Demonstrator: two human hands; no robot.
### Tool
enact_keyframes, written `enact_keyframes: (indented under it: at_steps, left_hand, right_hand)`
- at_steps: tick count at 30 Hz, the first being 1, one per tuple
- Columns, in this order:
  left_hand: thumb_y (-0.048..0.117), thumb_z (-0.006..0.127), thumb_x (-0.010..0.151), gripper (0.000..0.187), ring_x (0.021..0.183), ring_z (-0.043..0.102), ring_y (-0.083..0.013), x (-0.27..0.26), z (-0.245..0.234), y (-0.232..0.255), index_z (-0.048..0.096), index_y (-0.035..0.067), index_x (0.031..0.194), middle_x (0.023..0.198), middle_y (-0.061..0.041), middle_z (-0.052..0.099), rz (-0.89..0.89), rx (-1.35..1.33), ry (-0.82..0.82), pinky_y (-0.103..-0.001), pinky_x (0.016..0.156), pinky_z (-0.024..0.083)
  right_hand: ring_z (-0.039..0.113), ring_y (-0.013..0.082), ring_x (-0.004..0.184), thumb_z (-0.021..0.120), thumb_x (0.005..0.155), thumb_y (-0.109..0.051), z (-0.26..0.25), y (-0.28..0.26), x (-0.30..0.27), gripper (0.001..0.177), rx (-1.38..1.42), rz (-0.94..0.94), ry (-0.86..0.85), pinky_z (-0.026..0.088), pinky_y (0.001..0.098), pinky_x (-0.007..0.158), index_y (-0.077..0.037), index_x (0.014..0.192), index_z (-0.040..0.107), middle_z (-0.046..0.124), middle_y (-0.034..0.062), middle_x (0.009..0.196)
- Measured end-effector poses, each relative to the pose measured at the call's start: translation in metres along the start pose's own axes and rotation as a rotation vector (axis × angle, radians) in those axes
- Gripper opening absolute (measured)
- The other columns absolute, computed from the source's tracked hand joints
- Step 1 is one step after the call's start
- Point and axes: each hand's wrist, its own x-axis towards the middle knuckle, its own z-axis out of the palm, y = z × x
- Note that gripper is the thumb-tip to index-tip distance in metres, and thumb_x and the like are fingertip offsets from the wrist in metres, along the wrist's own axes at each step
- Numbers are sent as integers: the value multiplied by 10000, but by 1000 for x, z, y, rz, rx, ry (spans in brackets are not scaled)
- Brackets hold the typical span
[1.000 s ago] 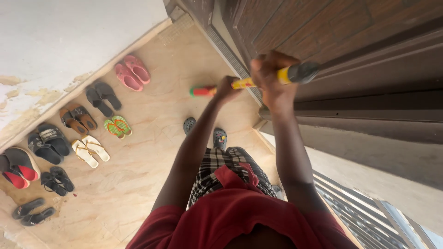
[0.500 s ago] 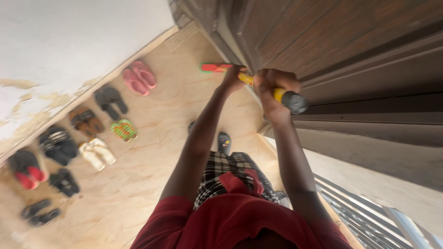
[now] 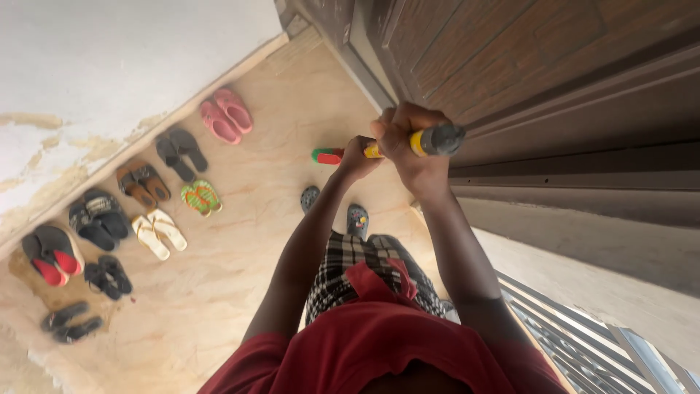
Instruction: Sweeping a tiled floor with a brush and organizing sandals in an entryway.
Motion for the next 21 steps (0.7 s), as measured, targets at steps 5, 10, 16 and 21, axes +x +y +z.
enact_keyframes:
  at_steps: [5,10,16,21]
  left_hand:
    - [116,747,779,88,621,633,-81,-10,-5,5,723,36,807,652,-67,691,102,-37,60,-325,587,504]
    - [103,724,767,87,598,585,-55,-14,-28,28,663,49,738,591,-53,622,162,-30,201,-320,542,473]
    - [147,774,741,371,551,467,-166,21,-51,-77,436,40,635,567,-121,458,262,159,404,-396,495,367]
    - [112,686,686,188,537,587,-318,-1,-50,-120,520,63,614,570,-156,544,135,296,425,-434,503,400]
  right_hand:
    - [435,84,568,747,998,-60,14,-35,5,412,39,-18,-20,337,254,532,-63,749,418,480,14,662]
    - [453,109,605,764,1047,-66,21,-47,-3,427,11,-188,-105,371,264,577,-46,788,425,514,51,676]
    - [486,102,618,689,1016,-20,29,6,-18,279,-266,-235,-230,383,267,538,-1,794,521,500,39,697]
    - [358,86,542,651,1046,-46,47,31,-16,429,111,21,-55,252,273,469,-92,716,381,401,-16,636]
